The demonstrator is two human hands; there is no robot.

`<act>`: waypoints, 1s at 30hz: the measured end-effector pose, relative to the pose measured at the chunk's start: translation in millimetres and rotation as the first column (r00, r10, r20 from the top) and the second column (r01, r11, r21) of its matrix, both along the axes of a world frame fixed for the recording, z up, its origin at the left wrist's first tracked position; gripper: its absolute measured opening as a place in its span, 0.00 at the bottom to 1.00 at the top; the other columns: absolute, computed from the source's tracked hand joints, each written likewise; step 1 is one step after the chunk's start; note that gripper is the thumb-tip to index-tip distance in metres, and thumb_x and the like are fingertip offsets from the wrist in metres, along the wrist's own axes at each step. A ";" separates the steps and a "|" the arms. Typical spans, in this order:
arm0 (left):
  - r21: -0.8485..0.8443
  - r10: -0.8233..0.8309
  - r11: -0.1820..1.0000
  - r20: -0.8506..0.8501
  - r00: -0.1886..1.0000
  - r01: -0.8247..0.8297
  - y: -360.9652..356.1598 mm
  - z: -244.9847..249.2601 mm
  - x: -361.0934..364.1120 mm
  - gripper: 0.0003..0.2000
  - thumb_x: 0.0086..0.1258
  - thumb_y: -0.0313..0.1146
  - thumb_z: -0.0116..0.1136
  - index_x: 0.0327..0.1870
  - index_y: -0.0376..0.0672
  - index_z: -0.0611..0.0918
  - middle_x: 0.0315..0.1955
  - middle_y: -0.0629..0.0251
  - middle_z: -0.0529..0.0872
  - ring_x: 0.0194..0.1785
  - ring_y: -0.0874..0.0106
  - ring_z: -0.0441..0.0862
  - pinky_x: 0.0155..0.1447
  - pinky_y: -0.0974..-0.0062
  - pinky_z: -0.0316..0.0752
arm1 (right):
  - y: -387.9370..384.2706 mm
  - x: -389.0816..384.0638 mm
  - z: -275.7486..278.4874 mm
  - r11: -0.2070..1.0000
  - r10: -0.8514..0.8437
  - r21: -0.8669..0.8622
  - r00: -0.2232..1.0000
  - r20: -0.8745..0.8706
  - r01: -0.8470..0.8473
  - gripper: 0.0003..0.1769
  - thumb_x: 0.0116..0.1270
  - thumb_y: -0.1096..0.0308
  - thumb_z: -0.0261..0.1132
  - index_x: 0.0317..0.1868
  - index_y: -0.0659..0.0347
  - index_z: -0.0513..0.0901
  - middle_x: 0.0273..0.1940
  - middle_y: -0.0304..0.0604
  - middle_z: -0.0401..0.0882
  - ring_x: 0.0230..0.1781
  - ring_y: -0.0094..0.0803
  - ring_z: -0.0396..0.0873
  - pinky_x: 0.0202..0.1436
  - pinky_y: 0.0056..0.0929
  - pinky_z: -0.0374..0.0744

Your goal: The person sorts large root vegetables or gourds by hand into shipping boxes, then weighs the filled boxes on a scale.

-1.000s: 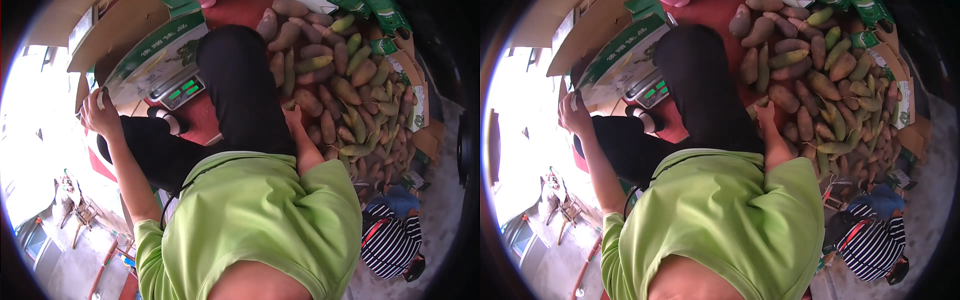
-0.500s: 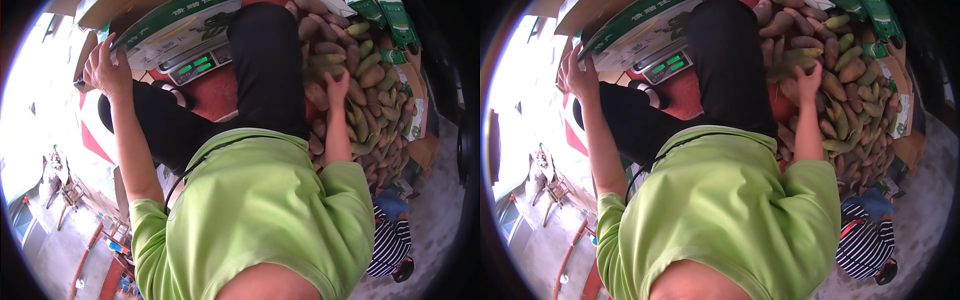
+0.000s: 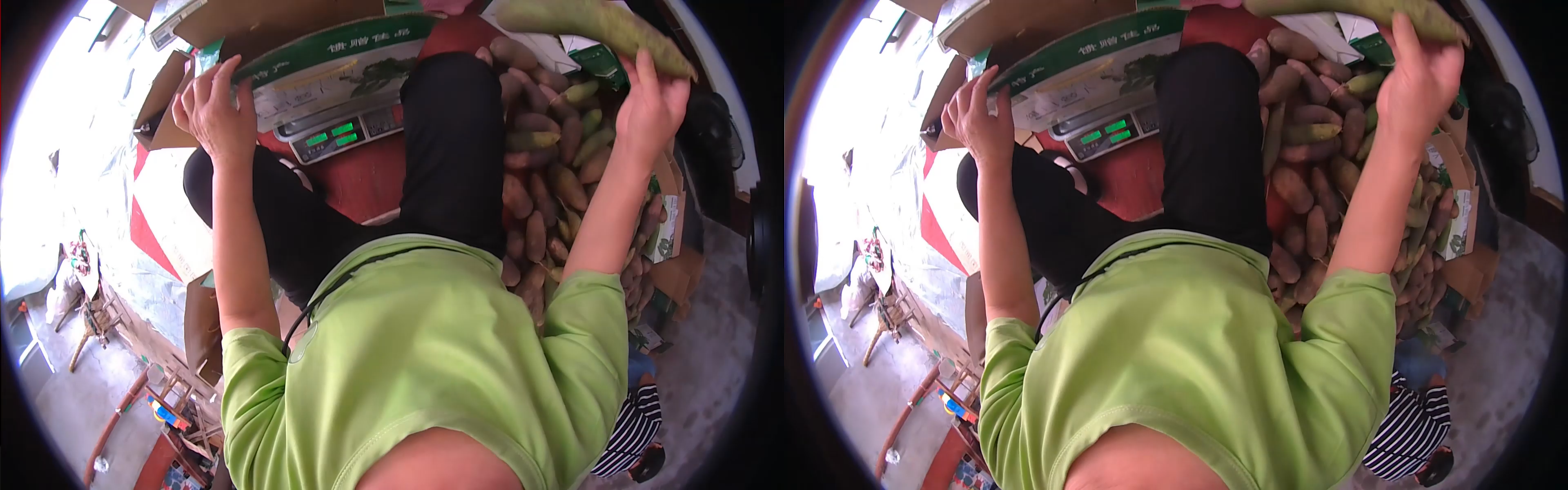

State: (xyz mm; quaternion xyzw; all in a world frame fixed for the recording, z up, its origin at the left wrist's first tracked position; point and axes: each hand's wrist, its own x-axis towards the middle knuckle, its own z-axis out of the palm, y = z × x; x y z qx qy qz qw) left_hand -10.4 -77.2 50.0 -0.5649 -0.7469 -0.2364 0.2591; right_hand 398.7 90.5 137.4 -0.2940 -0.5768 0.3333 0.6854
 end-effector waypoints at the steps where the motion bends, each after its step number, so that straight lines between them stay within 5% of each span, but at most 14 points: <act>1: 0.016 -0.002 1.000 -0.004 1.000 0.002 0.2 1.2 1.2 0.17 0.55 0.34 0.65 0.48 0.60 0.82 0.43 0.75 0.81 0.53 0.70 0.73 0.64 0.65 0.54 | 5.9 -13.2 11.2 0.994 0.082 0.071 0.996 -0.022 -0.080 0.16 0.61 0.82 0.61 0.50 0.68 0.72 0.49 0.45 0.75 0.47 0.34 0.77 0.49 0.39 0.79; 3: -0.009 0.004 1.000 0.023 1.000 -0.004 0.3 2.7 2.1 0.17 0.55 0.34 0.64 0.47 0.60 0.82 0.42 0.75 0.81 0.53 0.70 0.73 0.64 0.65 0.53 | 21.5 -42.7 24.7 0.984 0.167 0.072 0.984 -0.059 -0.162 0.18 0.59 0.79 0.63 0.50 0.65 0.73 0.49 0.45 0.77 0.47 0.37 0.78 0.50 0.39 0.79; 4: -0.003 0.010 1.000 0.032 0.999 -0.010 1.4 1.9 2.1 0.14 0.57 0.35 0.62 0.46 0.58 0.82 0.42 0.76 0.80 0.53 0.71 0.73 0.66 0.65 0.50 | -2.8 -82.1 41.7 0.909 0.406 0.124 0.913 -0.043 -0.398 0.22 0.64 0.77 0.60 0.58 0.65 0.68 0.49 0.41 0.74 0.49 0.27 0.74 0.55 0.25 0.73; 5: 0.009 0.005 1.000 0.031 1.000 -0.005 2.4 1.5 2.2 0.14 0.57 0.35 0.62 0.46 0.58 0.82 0.42 0.76 0.80 0.53 0.71 0.73 0.66 0.65 0.50 | 4.0 -98.0 42.0 0.894 0.437 0.120 0.899 -0.023 -0.431 0.21 0.64 0.77 0.59 0.58 0.65 0.68 0.49 0.41 0.74 0.49 0.27 0.74 0.55 0.25 0.72; 8: 0.016 -0.004 1.000 0.029 1.000 0.003 2.4 2.0 2.1 0.13 0.57 0.34 0.62 0.45 0.57 0.82 0.41 0.76 0.81 0.52 0.72 0.74 0.65 0.65 0.51 | 18.1 -157.7 30.4 0.899 0.430 0.059 0.901 0.065 -0.433 0.22 0.61 0.81 0.60 0.57 0.65 0.69 0.47 0.40 0.75 0.45 0.25 0.76 0.50 0.22 0.75; 10: 0.012 0.000 1.000 0.028 1.000 -0.001 1.7 1.9 1.4 0.13 0.57 0.34 0.62 0.45 0.56 0.82 0.41 0.76 0.81 0.52 0.72 0.74 0.65 0.65 0.52 | 12.2 -182.8 24.8 0.959 0.258 -0.026 0.828 0.498 -0.284 0.25 0.57 0.78 0.64 0.56 0.65 0.70 0.45 0.44 0.77 0.42 0.28 0.78 0.46 0.23 0.76; 11: 0.002 0.007 1.000 0.031 1.000 -0.007 2.5 2.2 1.7 0.13 0.57 0.34 0.62 0.44 0.56 0.82 0.41 0.75 0.81 0.51 0.72 0.74 0.65 0.65 0.52 | 21.3 -208.7 -1.7 0.925 0.147 0.268 0.902 0.406 -0.271 0.25 0.56 0.76 0.65 0.55 0.65 0.71 0.43 0.46 0.79 0.41 0.31 0.80 0.44 0.26 0.77; 13: 0.005 0.003 1.000 0.032 0.999 -0.003 2.4 3.7 3.8 0.13 0.57 0.33 0.62 0.44 0.56 0.82 0.40 0.75 0.81 0.51 0.72 0.74 0.64 0.65 0.53 | 21.6 -232.4 -14.2 0.884 -0.057 0.402 0.797 0.601 -0.240 0.21 0.58 0.76 0.63 0.53 0.66 0.73 0.44 0.48 0.81 0.43 0.33 0.81 0.45 0.27 0.78; 15: 0.006 -0.004 1.000 0.037 0.999 0.004 1.8 3.0 2.7 0.13 0.56 0.33 0.62 0.44 0.56 0.82 0.40 0.75 0.81 0.50 0.71 0.74 0.64 0.66 0.53 | 21.0 -252.7 -32.8 0.901 0.123 0.174 0.619 0.776 -0.397 0.21 0.55 0.73 0.65 0.51 0.58 0.75 0.48 0.45 0.78 0.47 0.42 0.78 0.52 0.40 0.77; 19: 0.016 -0.021 1.000 0.031 0.999 0.021 3.4 2.7 2.4 0.12 0.56 0.32 0.62 0.42 0.55 0.83 0.38 0.74 0.81 0.50 0.70 0.74 0.62 0.67 0.55 | 16.4 -279.5 -54.9 0.957 0.127 -0.065 0.207 0.970 -0.283 0.21 0.55 0.64 0.64 0.51 0.51 0.78 0.46 0.48 0.79 0.48 0.45 0.77 0.53 0.41 0.75; 24: -0.017 -0.017 1.000 -0.002 1.000 0.017 2.1 -1.4 -1.5 0.12 0.57 0.32 0.61 0.43 0.55 0.83 0.37 0.74 0.82 0.50 0.71 0.75 0.61 0.69 0.56 | 29.8 -244.1 -49.0 0.913 0.292 -0.054 0.554 0.780 -0.405 0.21 0.57 0.62 0.65 0.51 0.59 0.79 0.42 0.47 0.81 0.41 0.41 0.81 0.47 0.34 0.78; 27: 0.002 -0.027 1.000 0.019 0.999 0.027 2.2 -1.8 -0.2 0.12 0.57 0.32 0.62 0.44 0.55 0.83 0.41 0.74 0.82 0.52 0.71 0.74 0.63 0.66 0.56 | 29.8 -192.4 -43.4 0.919 0.369 -0.113 0.726 0.580 -0.377 0.16 0.57 0.66 0.65 0.48 0.57 0.81 0.36 0.45 0.84 0.39 0.37 0.82 0.43 0.32 0.78; 30: 0.112 -0.023 0.993 -0.081 0.996 0.032 2.7 7.9 24.0 0.10 0.59 0.33 0.62 0.43 0.53 0.83 0.49 0.71 0.77 0.58 0.68 0.70 0.66 0.57 0.52 | 31.6 -122.9 -44.6 0.946 0.322 -0.190 0.814 0.483 -0.262 0.12 0.63 0.73 0.60 0.47 0.66 0.76 0.40 0.46 0.81 0.41 0.32 0.81 0.45 0.29 0.79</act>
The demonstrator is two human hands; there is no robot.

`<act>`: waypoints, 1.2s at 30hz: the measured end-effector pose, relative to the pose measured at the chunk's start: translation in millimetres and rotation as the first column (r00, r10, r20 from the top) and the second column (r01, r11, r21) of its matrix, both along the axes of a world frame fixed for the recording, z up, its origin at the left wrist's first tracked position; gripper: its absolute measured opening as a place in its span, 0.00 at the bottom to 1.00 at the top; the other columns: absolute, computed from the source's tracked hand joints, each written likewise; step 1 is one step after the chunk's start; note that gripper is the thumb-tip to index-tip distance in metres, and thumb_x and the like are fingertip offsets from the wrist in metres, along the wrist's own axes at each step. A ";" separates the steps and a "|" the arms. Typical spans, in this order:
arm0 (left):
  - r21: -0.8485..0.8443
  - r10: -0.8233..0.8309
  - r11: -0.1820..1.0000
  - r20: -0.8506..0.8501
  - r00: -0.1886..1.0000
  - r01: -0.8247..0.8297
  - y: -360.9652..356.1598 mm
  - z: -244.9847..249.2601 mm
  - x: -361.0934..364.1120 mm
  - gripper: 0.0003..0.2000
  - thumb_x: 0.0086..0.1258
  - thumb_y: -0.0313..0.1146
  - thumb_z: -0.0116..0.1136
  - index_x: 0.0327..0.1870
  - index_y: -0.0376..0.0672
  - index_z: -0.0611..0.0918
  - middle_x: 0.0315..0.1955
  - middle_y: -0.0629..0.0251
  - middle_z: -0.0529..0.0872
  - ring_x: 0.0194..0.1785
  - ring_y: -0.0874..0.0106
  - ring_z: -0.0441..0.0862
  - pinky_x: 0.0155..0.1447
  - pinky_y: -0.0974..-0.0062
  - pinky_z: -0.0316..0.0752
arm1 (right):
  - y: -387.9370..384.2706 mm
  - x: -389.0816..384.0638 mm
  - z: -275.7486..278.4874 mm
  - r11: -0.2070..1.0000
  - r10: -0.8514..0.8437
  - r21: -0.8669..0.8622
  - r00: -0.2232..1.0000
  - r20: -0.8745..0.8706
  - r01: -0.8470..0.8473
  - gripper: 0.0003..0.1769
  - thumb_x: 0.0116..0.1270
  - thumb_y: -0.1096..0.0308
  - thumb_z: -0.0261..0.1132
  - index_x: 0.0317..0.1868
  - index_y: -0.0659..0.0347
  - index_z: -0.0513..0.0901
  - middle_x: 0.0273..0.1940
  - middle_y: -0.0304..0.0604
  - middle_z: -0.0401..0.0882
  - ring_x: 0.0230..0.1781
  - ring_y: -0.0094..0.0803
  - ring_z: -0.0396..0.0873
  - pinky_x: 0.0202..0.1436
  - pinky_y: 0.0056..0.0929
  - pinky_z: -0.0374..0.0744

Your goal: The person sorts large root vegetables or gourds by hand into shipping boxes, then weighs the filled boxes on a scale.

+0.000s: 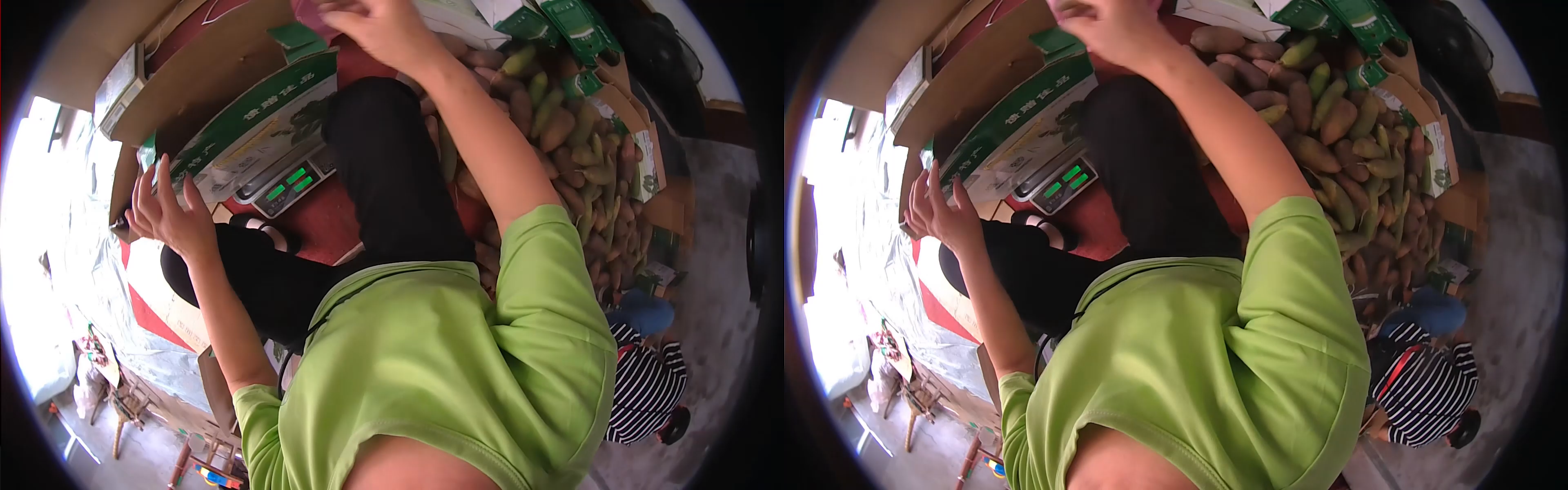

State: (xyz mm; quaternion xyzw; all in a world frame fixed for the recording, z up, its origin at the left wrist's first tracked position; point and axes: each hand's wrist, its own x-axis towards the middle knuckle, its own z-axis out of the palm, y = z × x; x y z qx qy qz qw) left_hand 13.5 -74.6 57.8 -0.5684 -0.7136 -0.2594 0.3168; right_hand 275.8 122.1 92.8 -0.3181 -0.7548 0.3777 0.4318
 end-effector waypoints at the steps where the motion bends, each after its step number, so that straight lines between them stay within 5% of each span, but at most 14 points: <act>1: -0.003 -0.018 1.000 0.001 1.000 0.018 -3.5 2.1 9.7 0.10 0.59 0.33 0.62 0.43 0.53 0.83 0.49 0.71 0.77 0.58 0.68 0.70 0.66 0.57 0.52 | -0.1 20.8 -9.4 0.997 -0.075 0.000 0.997 -0.007 0.075 0.10 0.65 0.71 0.58 0.44 0.66 0.78 0.38 0.44 0.81 0.39 0.30 0.81 0.44 0.28 0.79; 4: -0.207 -0.438 0.863 0.147 0.887 0.460 -27.2 12.0 52.3 0.08 0.54 0.31 0.63 0.36 0.51 0.84 0.41 0.71 0.79 0.53 0.67 0.73 0.66 0.55 0.53 | -4.1 83.9 -49.1 0.943 -0.290 -0.137 0.951 0.103 0.302 0.13 0.62 0.71 0.62 0.47 0.63 0.80 0.37 0.39 0.83 0.35 0.21 0.78 0.41 0.21 0.76; 7: -0.363 -0.622 0.407 0.562 0.545 0.839 -62.9 5.7 97.3 0.08 0.48 0.30 0.65 0.31 0.48 0.84 0.35 0.71 0.78 0.46 0.67 0.76 0.63 0.53 0.58 | -16.6 143.4 -104.7 0.894 -0.410 -0.144 0.905 0.117 0.424 0.12 0.62 0.72 0.62 0.46 0.64 0.80 0.36 0.38 0.82 0.35 0.20 0.77 0.40 0.21 0.75; 9: -0.369 -0.517 0.095 0.775 0.363 0.924 -80.9 -2.3 112.2 0.08 0.50 0.28 0.64 0.33 0.47 0.84 0.36 0.70 0.79 0.46 0.67 0.76 0.60 0.57 0.62 | -31.2 175.8 -136.3 0.869 -0.452 -0.163 0.884 0.117 0.466 0.12 0.62 0.73 0.62 0.46 0.65 0.80 0.36 0.39 0.82 0.35 0.20 0.77 0.40 0.21 0.75; 10: -0.368 -0.522 0.080 0.776 0.353 0.926 -85.5 -6.2 113.5 0.08 0.50 0.28 0.64 0.33 0.47 0.84 0.36 0.70 0.79 0.46 0.67 0.76 0.60 0.57 0.62 | -42.8 188.9 -146.7 0.824 -0.493 -0.228 0.854 0.163 0.519 0.12 0.62 0.74 0.62 0.46 0.66 0.80 0.37 0.39 0.83 0.36 0.21 0.78 0.41 0.21 0.75; 12: -0.341 -0.274 0.122 0.891 0.362 0.932 -91.3 -9.7 114.5 0.11 0.52 0.26 0.63 0.38 0.48 0.84 0.37 0.68 0.79 0.44 0.66 0.76 0.58 0.61 0.64 | -64.5 209.1 -168.5 0.760 -0.538 -0.293 0.815 0.216 0.580 0.12 0.61 0.75 0.62 0.46 0.66 0.80 0.38 0.40 0.83 0.37 0.21 0.78 0.42 0.22 0.75; 14: -0.382 -0.286 0.106 0.873 0.396 0.918 -93.9 -3.7 116.3 0.13 0.52 0.26 0.62 0.41 0.48 0.84 0.37 0.68 0.80 0.44 0.65 0.76 0.57 0.62 0.64 | -83.5 222.9 -191.4 0.697 -0.586 -0.317 0.766 0.265 0.643 0.11 0.59 0.72 0.63 0.43 0.63 0.81 0.37 0.47 0.84 0.39 0.35 0.82 0.44 0.29 0.77; 16: -0.422 -0.299 0.097 0.851 0.431 0.901 -94.6 -0.8 116.0 0.15 0.53 0.26 0.62 0.44 0.49 0.84 0.38 0.68 0.80 0.44 0.65 0.76 0.56 0.63 0.65 | -97.1 231.8 -209.3 0.668 -0.585 -0.331 0.745 0.319 0.666 0.11 0.59 0.71 0.63 0.43 0.63 0.81 0.38 0.48 0.83 0.40 0.37 0.82 0.44 0.30 0.77; 21: -0.543 -0.434 0.160 0.711 0.553 0.824 -97.6 -17.0 115.5 0.17 0.53 0.28 0.61 0.47 0.52 0.83 0.37 0.67 0.80 0.42 0.65 0.77 0.53 0.64 0.67 | -122.6 240.1 -270.6 0.638 -0.509 -0.441 0.775 0.374 0.632 0.14 0.55 0.70 0.63 0.43 0.62 0.81 0.39 0.52 0.82 0.43 0.42 0.81 0.47 0.34 0.77; 24: -0.541 -0.474 0.180 0.685 0.554 0.822 -93.9 -29.7 119.0 0.18 0.52 0.29 0.61 0.47 0.53 0.83 0.37 0.67 0.80 0.42 0.66 0.77 0.52 0.64 0.67 | -139.8 226.8 -272.0 0.642 -0.470 -0.346 0.708 0.528 0.684 0.15 0.55 0.69 0.62 0.43 0.61 0.81 0.39 0.52 0.82 0.43 0.44 0.81 0.48 0.36 0.77; 28: -0.526 -0.504 0.116 0.700 0.507 0.842 -90.1 -30.8 117.1 0.19 0.51 0.29 0.60 0.48 0.53 0.83 0.38 0.68 0.80 0.42 0.66 0.77 0.50 0.66 0.68 | -154.6 216.3 -272.6 0.608 -0.367 -0.337 0.630 0.684 0.719 0.16 0.54 0.67 0.61 0.43 0.60 0.82 0.39 0.54 0.82 0.42 0.48 0.80 0.47 0.38 0.77; 36: -0.542 -0.708 -0.020 0.601 0.371 0.840 -87.4 -32.8 111.3 0.18 0.53 0.30 0.57 0.48 0.55 0.83 0.49 0.66 0.74 0.49 0.66 0.75 0.51 0.66 0.70 | -172.4 227.9 -288.2 0.536 -0.343 -0.463 0.683 0.645 0.706 0.13 0.55 0.67 0.62 0.42 0.58 0.81 0.40 0.52 0.81 0.45 0.48 0.78 0.48 0.40 0.76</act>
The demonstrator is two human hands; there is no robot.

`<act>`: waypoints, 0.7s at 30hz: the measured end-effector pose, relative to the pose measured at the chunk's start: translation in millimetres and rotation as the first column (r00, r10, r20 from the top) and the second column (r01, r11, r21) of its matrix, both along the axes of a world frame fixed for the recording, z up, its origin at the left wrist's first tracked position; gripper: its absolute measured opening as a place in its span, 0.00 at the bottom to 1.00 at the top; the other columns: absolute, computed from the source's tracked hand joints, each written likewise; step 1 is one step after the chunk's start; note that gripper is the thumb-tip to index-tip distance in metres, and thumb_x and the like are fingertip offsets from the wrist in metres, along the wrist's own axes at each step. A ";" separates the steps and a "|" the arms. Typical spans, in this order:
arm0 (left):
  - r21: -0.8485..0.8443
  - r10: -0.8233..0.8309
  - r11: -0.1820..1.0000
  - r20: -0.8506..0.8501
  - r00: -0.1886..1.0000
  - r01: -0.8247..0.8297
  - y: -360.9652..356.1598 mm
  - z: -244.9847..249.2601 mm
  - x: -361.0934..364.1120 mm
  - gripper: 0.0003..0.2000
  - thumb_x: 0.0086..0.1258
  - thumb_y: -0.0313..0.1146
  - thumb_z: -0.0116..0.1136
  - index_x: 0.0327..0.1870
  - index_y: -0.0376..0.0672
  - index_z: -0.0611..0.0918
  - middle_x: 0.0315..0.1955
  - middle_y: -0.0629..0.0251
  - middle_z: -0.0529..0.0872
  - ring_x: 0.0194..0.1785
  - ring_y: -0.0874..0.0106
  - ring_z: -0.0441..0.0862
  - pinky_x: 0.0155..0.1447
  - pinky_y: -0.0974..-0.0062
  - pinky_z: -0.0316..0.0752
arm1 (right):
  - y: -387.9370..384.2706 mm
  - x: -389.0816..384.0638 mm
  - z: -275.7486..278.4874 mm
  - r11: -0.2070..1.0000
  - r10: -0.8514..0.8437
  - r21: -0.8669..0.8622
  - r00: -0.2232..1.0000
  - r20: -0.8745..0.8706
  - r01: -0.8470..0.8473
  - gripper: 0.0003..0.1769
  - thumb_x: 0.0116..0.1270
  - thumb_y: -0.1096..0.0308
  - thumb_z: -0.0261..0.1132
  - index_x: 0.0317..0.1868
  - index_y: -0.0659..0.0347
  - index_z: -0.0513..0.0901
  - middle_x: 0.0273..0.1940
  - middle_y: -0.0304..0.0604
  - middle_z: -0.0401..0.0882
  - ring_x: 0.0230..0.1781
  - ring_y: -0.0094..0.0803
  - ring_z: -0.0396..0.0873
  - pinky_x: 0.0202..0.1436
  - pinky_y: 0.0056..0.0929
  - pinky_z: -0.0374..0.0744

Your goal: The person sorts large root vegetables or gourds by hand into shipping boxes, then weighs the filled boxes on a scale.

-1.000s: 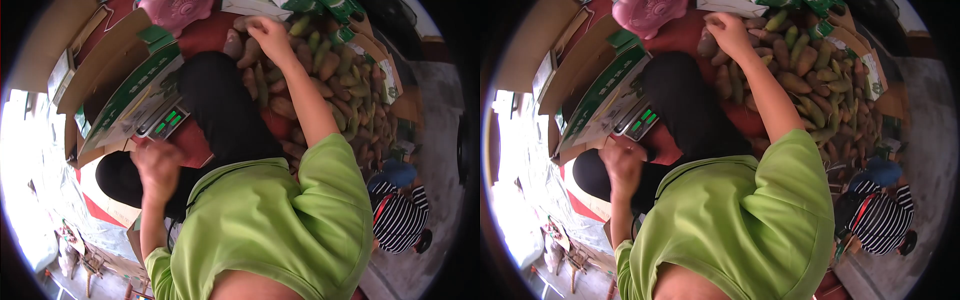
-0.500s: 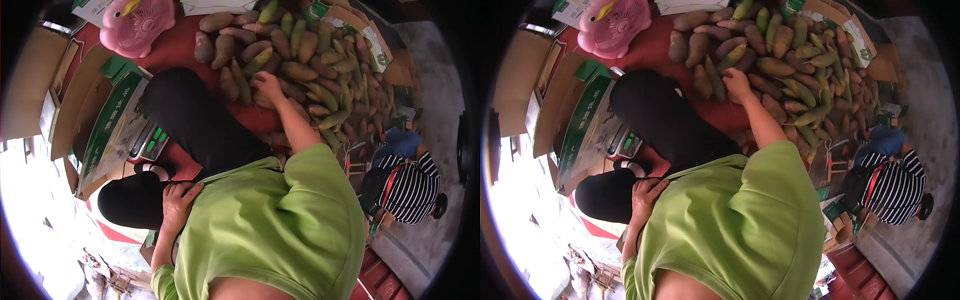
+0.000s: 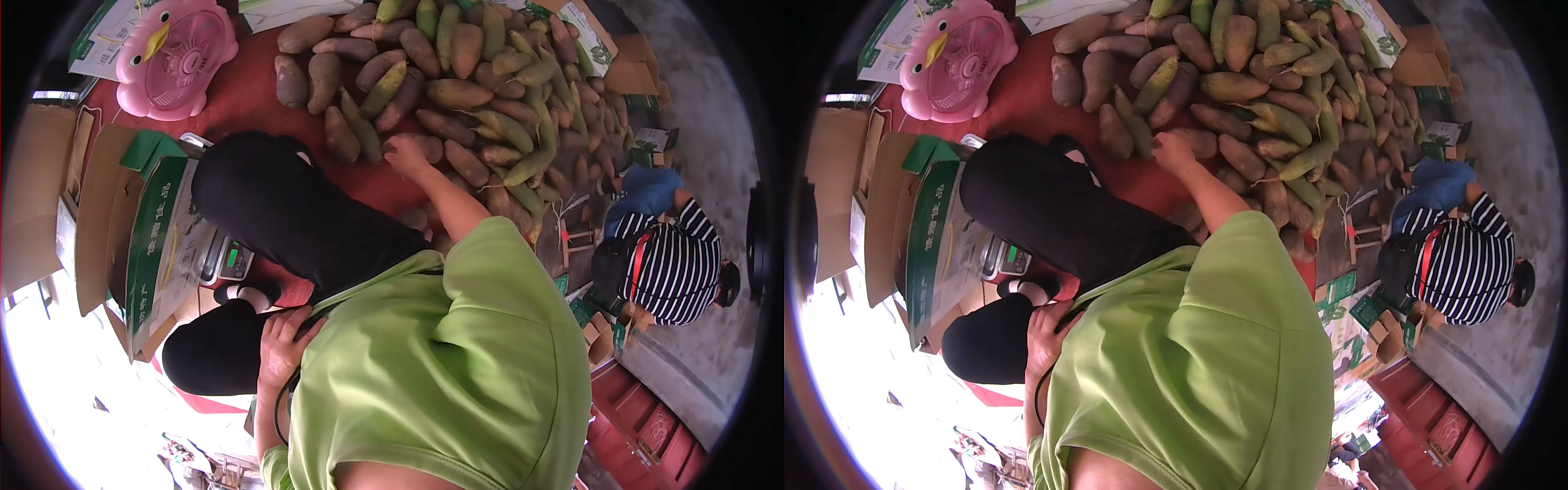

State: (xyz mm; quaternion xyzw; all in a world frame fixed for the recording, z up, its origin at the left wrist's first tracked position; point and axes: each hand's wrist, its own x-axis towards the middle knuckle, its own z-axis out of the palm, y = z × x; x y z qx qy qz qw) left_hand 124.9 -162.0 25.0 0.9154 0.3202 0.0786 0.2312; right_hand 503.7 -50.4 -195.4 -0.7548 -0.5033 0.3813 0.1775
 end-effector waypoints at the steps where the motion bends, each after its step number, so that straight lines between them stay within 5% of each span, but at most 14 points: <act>1: -0.001 -0.003 1.000 0.001 1.000 0.003 2.3 0.3 1.3 0.18 0.53 0.30 0.57 0.48 0.55 0.83 0.49 0.66 0.74 0.49 0.66 0.75 0.51 0.66 0.70 | -2.9 4.5 -3.7 1.000 0.004 0.011 1.000 -0.012 -0.004 0.13 0.56 0.66 0.61 0.42 0.58 0.81 0.40 0.52 0.81 0.45 0.49 0.78 0.49 0.40 0.75; 5: 0.052 0.005 0.999 -0.077 0.997 -0.001 12.9 -6.2 11.9 0.17 0.55 0.31 0.56 0.48 0.54 0.82 0.52 0.65 0.71 0.51 0.66 0.74 0.51 0.64 0.70 | -17.5 26.6 -24.1 0.997 0.019 0.075 0.996 0.083 -0.025 0.12 0.57 0.66 0.60 0.41 0.58 0.81 0.40 0.53 0.81 0.46 0.50 0.77 0.50 0.41 0.75; 10: -0.043 0.016 0.999 -0.079 0.997 -0.019 14.0 -12.5 16.9 0.17 0.56 0.31 0.55 0.49 0.54 0.80 0.50 0.64 0.70 0.49 0.66 0.73 0.52 0.62 0.70 | -38.4 58.7 3.3 0.988 0.108 -0.147 0.913 0.393 -0.053 0.12 0.59 0.65 0.59 0.43 0.56 0.82 0.44 0.53 0.79 0.47 0.49 0.76 0.50 0.41 0.75; 14: -0.188 0.038 0.980 -0.110 0.993 -0.058 18.6 -4.8 26.0 0.18 0.57 0.30 0.54 0.51 0.54 0.80 0.48 0.63 0.70 0.49 0.65 0.74 0.53 0.63 0.70 | -54.6 97.9 17.1 0.971 0.178 -0.227 0.866 0.467 -0.077 0.12 0.59 0.65 0.57 0.43 0.55 0.81 0.43 0.54 0.80 0.48 0.48 0.76 0.51 0.42 0.75; 21: -0.238 -0.016 0.971 -0.159 0.987 -0.023 18.3 -4.0 15.7 0.21 0.56 0.31 0.55 0.54 0.58 0.79 0.49 0.61 0.72 0.51 0.63 0.74 0.54 0.63 0.70 | -97.0 136.0 43.6 0.866 0.420 -0.499 0.548 0.723 -0.005 0.14 0.60 0.65 0.58 0.46 0.51 0.83 0.53 0.42 0.75 0.55 0.39 0.73 0.51 0.43 0.74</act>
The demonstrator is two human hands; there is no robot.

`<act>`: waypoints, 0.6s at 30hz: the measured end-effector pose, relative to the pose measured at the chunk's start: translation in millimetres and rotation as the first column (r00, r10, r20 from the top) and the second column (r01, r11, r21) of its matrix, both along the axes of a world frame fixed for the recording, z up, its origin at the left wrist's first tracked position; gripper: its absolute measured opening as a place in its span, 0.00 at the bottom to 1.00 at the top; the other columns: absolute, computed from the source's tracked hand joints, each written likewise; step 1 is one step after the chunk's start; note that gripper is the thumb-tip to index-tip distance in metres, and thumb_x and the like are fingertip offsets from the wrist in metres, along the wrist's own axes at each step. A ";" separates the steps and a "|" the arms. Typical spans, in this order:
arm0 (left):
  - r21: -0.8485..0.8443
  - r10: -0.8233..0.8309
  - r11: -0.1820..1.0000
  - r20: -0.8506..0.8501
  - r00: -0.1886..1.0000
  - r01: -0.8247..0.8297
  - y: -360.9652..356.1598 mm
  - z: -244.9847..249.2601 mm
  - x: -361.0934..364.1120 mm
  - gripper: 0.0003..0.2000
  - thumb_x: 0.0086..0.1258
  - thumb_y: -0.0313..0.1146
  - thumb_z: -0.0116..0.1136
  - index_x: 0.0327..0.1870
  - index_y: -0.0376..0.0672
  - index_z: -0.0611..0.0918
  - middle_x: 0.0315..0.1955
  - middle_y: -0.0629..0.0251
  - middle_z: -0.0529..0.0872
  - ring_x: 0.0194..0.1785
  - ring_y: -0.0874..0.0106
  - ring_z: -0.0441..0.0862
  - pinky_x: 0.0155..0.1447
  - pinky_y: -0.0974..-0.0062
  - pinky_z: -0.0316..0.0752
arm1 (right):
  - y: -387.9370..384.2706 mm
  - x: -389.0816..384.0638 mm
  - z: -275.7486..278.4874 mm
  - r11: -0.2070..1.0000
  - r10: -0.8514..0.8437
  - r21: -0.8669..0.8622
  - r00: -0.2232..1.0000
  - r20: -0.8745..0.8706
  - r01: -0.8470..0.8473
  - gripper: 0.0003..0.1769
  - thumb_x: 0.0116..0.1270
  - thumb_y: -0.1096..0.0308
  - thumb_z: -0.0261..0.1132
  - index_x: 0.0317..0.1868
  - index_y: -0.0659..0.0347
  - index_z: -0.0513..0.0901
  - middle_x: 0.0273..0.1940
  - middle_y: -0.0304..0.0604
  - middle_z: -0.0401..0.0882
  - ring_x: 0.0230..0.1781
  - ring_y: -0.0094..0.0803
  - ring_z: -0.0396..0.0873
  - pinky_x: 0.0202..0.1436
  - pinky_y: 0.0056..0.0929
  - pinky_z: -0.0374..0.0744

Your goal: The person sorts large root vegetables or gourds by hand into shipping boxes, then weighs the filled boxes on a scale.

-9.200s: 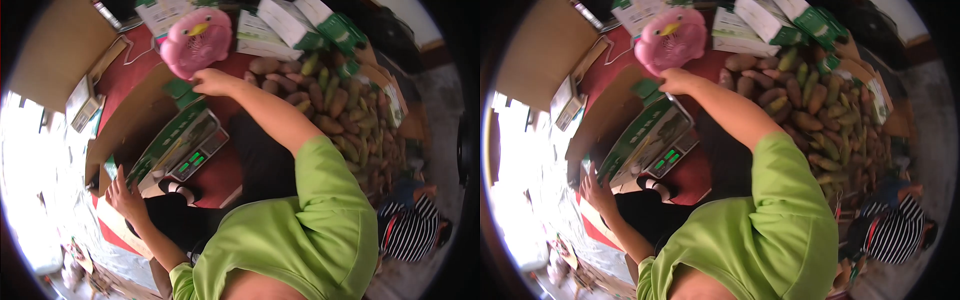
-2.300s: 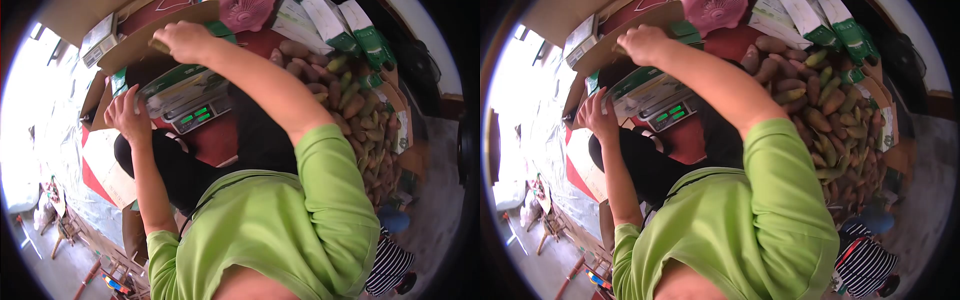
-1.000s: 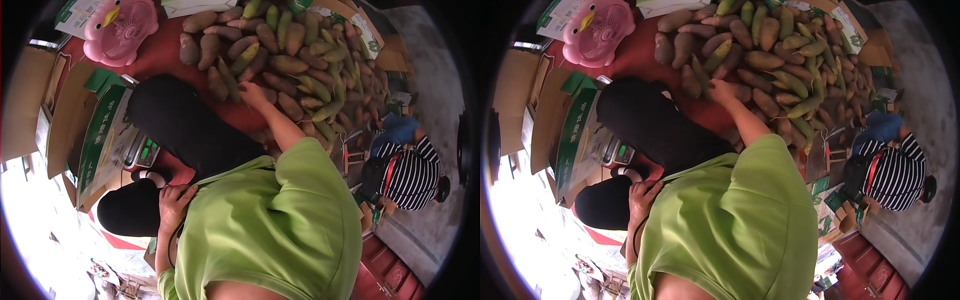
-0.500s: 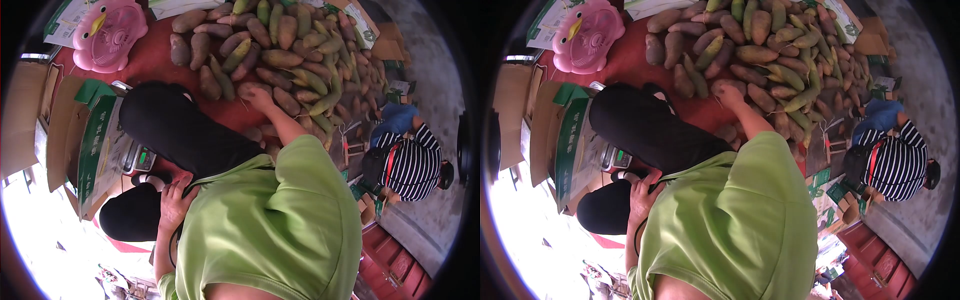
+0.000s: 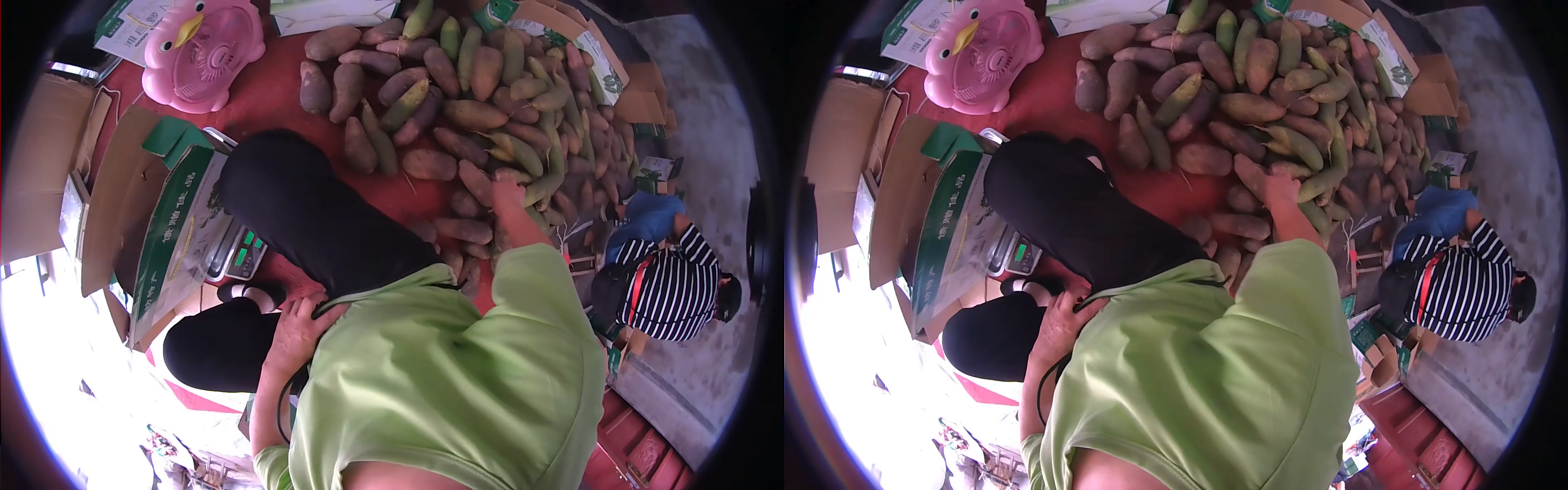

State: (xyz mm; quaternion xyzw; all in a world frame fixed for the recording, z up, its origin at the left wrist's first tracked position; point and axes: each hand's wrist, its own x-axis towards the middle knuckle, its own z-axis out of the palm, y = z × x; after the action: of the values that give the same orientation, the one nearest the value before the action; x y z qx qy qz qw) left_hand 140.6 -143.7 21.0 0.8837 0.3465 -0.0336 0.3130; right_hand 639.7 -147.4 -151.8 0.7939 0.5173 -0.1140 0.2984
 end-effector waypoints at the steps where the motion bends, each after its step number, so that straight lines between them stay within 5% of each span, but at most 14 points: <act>1: 0.009 0.005 1.000 0.000 1.000 -0.005 -2.1 1.5 -3.7 0.21 0.56 0.31 0.55 0.54 0.58 0.79 0.49 0.61 0.72 0.51 0.63 0.74 0.54 0.63 0.70 | -3.2 1.4 6.3 1.000 0.005 0.009 1.000 0.000 -0.005 0.14 0.60 0.65 0.58 0.46 0.51 0.83 0.53 0.42 0.75 0.55 0.39 0.73 0.51 0.43 0.74; 3: -0.099 0.124 0.988 0.078 0.989 -0.116 -8.6 4.2 -10.5 0.23 0.53 0.27 0.58 0.53 0.58 0.80 0.51 0.59 0.73 0.53 0.60 0.73 0.56 0.64 0.70 | -13.0 5.3 16.9 0.975 0.047 -0.220 0.997 0.057 -0.034 0.14 0.60 0.65 0.58 0.47 0.50 0.82 0.53 0.41 0.73 0.58 0.35 0.68 0.53 0.41 0.72; 12: -0.550 0.409 0.800 0.206 0.889 -0.240 4.2 24.2 -29.0 0.25 0.51 0.19 0.61 0.53 0.50 0.80 0.54 0.57 0.74 0.55 0.59 0.74 0.56 0.69 0.72 | -33.5 20.6 15.1 0.986 0.111 -0.135 0.991 0.081 -0.099 0.12 0.60 0.64 0.58 0.42 0.46 0.85 0.48 0.37 0.76 0.55 0.36 0.69 0.51 0.40 0.73; 14: -0.476 0.432 0.828 0.202 0.879 -0.297 15.4 35.0 -41.1 0.21 0.53 0.20 0.62 0.51 0.44 0.80 0.51 0.57 0.76 0.53 0.61 0.76 0.54 0.69 0.73 | -36.0 43.5 -10.0 1.000 -0.006 -0.010 1.000 0.002 0.006 0.12 0.61 0.63 0.57 0.42 0.48 0.85 0.44 0.42 0.79 0.51 0.42 0.73 0.50 0.41 0.75; 16: -0.296 0.527 0.842 0.275 0.804 -0.451 25.1 40.3 -57.8 0.18 0.53 0.20 0.62 0.48 0.40 0.80 0.46 0.57 0.80 0.48 0.61 0.79 0.53 0.69 0.73 | -29.9 42.8 -1.7 0.945 -0.091 0.290 0.974 -0.208 0.150 0.11 0.61 0.62 0.57 0.40 0.52 0.84 0.42 0.49 0.81 0.46 0.49 0.76 0.50 0.42 0.75; 18: -0.117 0.650 0.744 0.357 0.671 -0.658 41.2 73.4 -67.4 0.13 0.55 0.18 0.60 0.43 0.36 0.81 0.41 0.57 0.82 0.44 0.61 0.80 0.51 0.71 0.74 | -10.6 24.1 32.6 0.919 -0.119 0.340 0.963 -0.241 0.199 0.12 0.62 0.62 0.57 0.42 0.55 0.82 0.41 0.53 0.80 0.44 0.52 0.76 0.48 0.44 0.75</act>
State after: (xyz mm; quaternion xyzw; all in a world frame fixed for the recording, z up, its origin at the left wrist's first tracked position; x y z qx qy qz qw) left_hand 73.1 -102.5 94.3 0.6934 0.5735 0.2540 0.3547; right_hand 663.8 -158.0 -119.2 0.8577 0.4920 -0.1262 0.0795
